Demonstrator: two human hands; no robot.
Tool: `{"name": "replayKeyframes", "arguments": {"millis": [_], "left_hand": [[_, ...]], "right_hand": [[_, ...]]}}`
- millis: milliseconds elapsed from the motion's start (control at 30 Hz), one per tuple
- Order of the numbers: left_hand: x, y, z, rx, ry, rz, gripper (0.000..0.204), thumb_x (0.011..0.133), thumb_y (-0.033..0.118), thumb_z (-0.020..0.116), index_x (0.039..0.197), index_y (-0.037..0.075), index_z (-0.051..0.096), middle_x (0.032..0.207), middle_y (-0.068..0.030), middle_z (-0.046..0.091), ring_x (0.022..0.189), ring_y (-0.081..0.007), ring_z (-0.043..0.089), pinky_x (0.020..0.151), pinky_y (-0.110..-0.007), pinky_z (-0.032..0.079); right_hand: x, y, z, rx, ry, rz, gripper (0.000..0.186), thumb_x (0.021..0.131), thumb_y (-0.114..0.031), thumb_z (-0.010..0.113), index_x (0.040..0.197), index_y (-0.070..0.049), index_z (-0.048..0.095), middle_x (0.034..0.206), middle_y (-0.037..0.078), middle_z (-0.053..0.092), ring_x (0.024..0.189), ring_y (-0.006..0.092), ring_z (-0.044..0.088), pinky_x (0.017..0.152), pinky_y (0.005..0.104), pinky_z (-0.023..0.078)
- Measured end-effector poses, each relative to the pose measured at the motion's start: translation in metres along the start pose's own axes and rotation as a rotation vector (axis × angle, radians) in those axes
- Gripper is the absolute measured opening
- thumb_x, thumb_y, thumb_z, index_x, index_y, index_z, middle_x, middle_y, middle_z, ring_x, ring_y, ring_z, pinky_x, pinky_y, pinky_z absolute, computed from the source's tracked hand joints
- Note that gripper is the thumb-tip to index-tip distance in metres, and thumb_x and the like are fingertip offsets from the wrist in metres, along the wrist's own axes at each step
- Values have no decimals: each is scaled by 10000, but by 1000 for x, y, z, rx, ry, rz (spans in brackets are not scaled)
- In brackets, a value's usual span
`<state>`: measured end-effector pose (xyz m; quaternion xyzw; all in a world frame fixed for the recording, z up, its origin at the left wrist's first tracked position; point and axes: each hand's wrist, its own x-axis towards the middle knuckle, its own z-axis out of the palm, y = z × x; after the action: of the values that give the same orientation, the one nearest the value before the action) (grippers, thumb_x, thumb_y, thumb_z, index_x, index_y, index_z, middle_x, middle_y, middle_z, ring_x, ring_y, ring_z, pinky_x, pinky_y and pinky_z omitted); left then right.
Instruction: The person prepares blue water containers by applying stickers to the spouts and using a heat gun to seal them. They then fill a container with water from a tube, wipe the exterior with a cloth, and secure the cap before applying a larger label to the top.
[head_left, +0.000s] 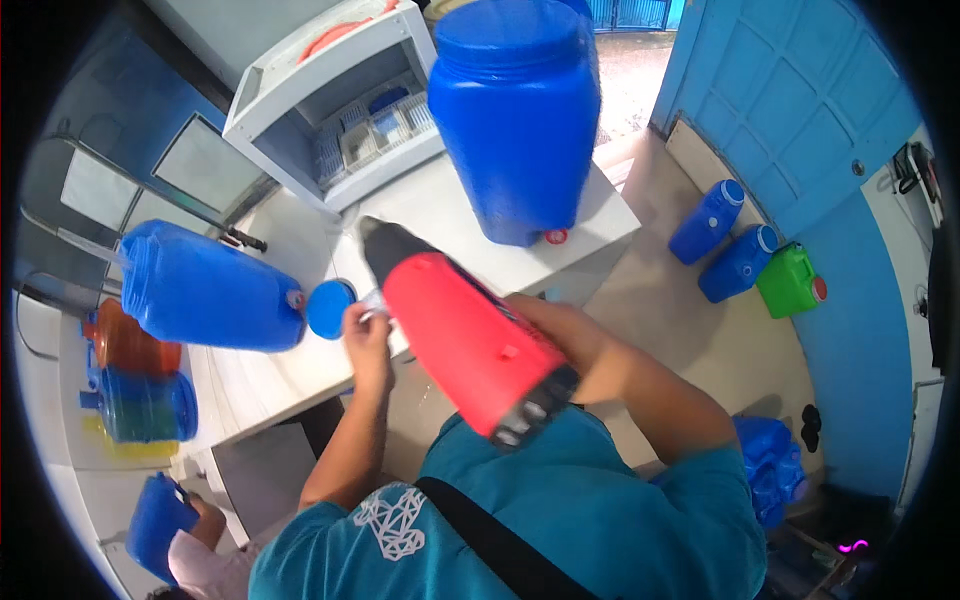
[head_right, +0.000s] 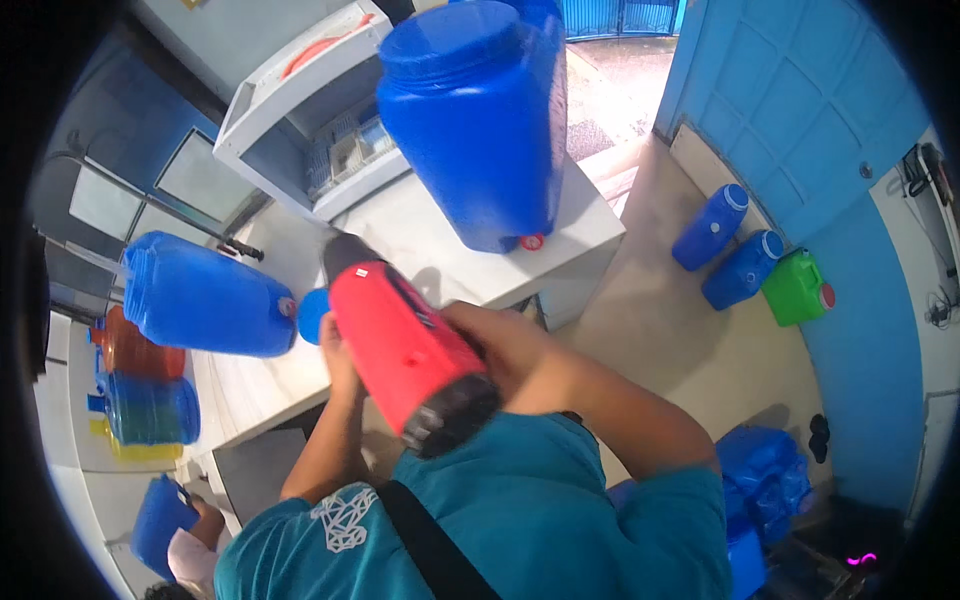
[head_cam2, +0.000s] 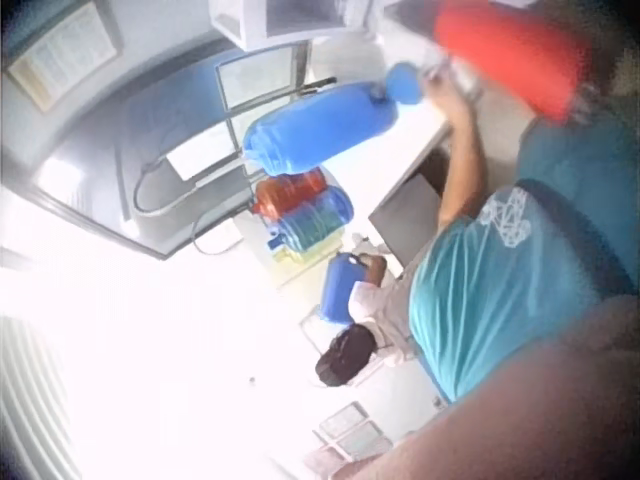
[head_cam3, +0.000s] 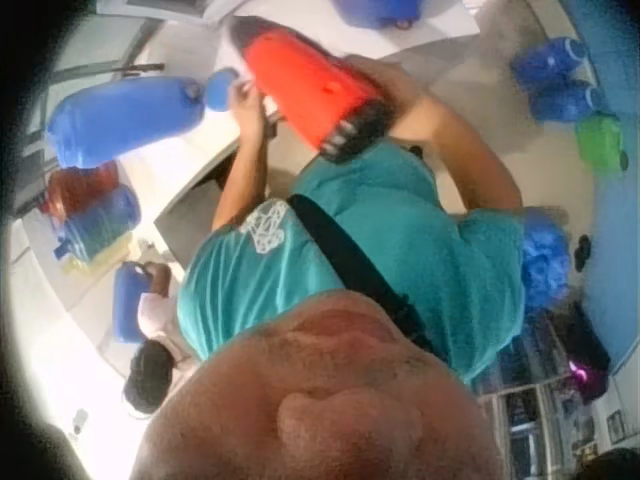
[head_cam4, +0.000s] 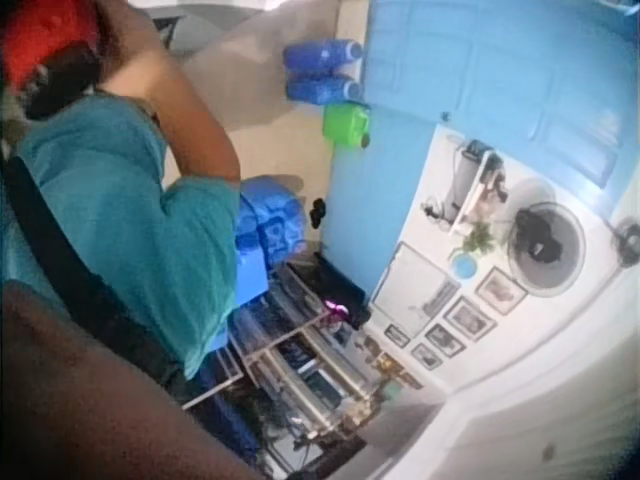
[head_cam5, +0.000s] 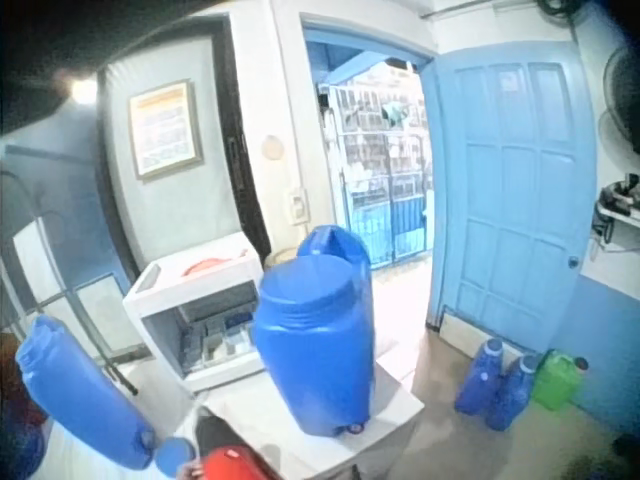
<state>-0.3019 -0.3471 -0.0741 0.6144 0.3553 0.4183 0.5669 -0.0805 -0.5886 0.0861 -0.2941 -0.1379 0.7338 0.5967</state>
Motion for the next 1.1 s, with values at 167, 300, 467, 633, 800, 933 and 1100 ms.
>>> {"name": "replayKeyframes", "arguments": {"millis": [167, 300, 467, 633, 800, 933, 1100], "left_hand": [[-46, -33, 129, -5, -106, -308, 189, 925, 133, 678, 1068, 75, 569, 851, -1, 584, 655, -73, 520, 547, -233, 401], [-47, -40, 213, -33, -54, -278, 211, 932, 194, 689, 1063, 89, 560, 983, -2, 583, 806, -95, 551, 679, -261, 467], [-41, -22, 276, -251, 105, -425, 274, 899, 262, 734, 1048, 151, 533, 914, 24, 571, 765, -63, 523, 680, -241, 445], [-35, -31, 300, -184, 98, -304, 308, 862, 205, 751, 1054, 109, 529, 932, -19, 608, 772, -127, 572, 702, -287, 471], [-35, -47, 306, 363, 100, 124, 308, 838, 86, 710, 1083, 32, 532, 969, -119, 654, 830, -253, 647, 764, -364, 512], [-36, -76, 300, 384, 126, 349, 409, 850, -4, 629, 1227, -30, 472, 1175, -245, 647, 1072, -394, 650, 957, -425, 491], [-43, -68, 302, 353, 34, 365, 624, 856, -11, 625, 1410, -69, 344, 1371, -299, 568, 1265, -430, 578, 1075, -436, 441]], "right_hand": [[-123, 54, -76, -768, 348, -415, 400, 1001, -275, 614, 1334, -54, 587, 1259, 94, 648, 1153, 185, 627, 1001, 379, 501], [-204, 87, -110, -1113, 601, -485, 317, 970, -240, 642, 1223, -49, 630, 1145, 93, 678, 1058, 204, 651, 931, 398, 518], [-261, 115, -130, -1374, 832, -517, 217, 931, -197, 677, 1084, -42, 683, 1004, 93, 715, 941, 227, 681, 843, 421, 539], [-276, 131, -149, -525, 911, -449, 162, 896, -172, 720, 1005, -52, 718, 927, 77, 730, 892, 216, 693, 816, 412, 548], [-263, 134, -172, -1043, 850, -612, 143, 898, -136, 719, 1012, -50, 719, 929, 70, 728, 885, 214, 692, 815, 387, 549], [-243, 102, -170, -1520, 695, -684, 123, 915, -114, 711, 1007, -32, 714, 926, 80, 731, 897, 208, 698, 807, 375, 551], [-203, 88, -183, -1278, 686, -619, 197, 888, -156, 758, 1044, -45, 713, 1022, 99, 722, 978, 284, 681, 854, 422, 536]]}}
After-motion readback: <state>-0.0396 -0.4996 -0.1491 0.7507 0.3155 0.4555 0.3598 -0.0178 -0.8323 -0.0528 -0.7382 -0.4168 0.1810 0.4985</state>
